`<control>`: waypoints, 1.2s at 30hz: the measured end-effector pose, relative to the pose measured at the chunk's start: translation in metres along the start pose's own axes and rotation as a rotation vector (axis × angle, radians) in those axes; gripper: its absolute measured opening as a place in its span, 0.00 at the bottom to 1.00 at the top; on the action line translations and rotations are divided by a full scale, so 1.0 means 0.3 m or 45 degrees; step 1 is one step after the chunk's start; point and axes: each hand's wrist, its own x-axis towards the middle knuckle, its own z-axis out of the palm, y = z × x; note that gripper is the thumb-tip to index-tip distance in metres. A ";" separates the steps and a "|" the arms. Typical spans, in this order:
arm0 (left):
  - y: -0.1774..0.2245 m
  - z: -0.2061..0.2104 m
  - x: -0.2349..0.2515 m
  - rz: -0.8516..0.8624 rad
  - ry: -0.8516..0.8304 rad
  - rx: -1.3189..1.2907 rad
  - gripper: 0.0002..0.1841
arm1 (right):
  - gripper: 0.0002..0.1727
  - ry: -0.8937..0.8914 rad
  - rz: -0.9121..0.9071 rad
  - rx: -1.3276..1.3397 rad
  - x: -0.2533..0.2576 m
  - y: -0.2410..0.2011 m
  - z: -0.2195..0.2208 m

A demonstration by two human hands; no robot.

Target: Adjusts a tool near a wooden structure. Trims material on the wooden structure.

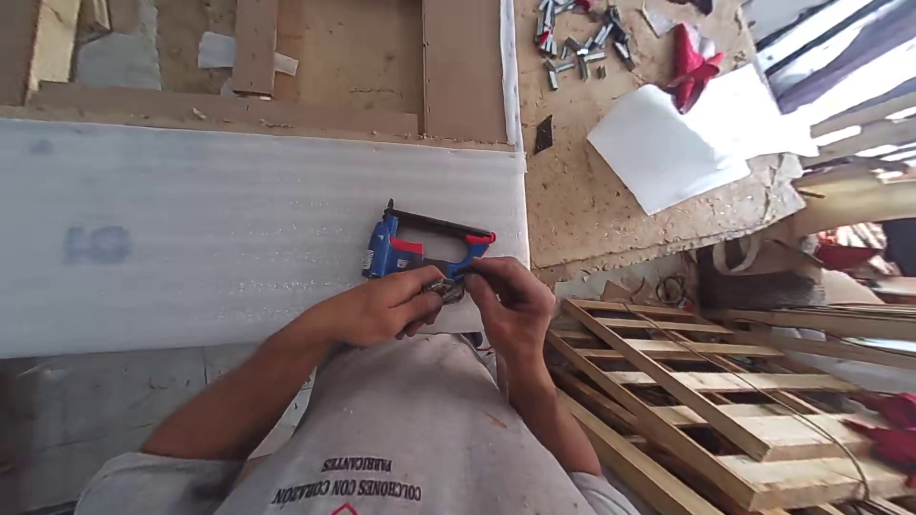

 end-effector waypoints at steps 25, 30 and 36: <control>-0.020 0.037 0.033 -0.068 0.050 -0.198 0.13 | 0.16 -0.279 0.089 0.100 -0.077 0.065 0.033; -0.004 0.017 0.051 -0.013 0.013 -0.460 0.22 | 0.25 -0.031 0.021 0.180 -0.082 0.067 0.050; -0.006 -0.002 0.003 -0.029 -0.029 -0.538 0.33 | 0.19 0.006 -0.038 0.226 -0.085 0.057 0.105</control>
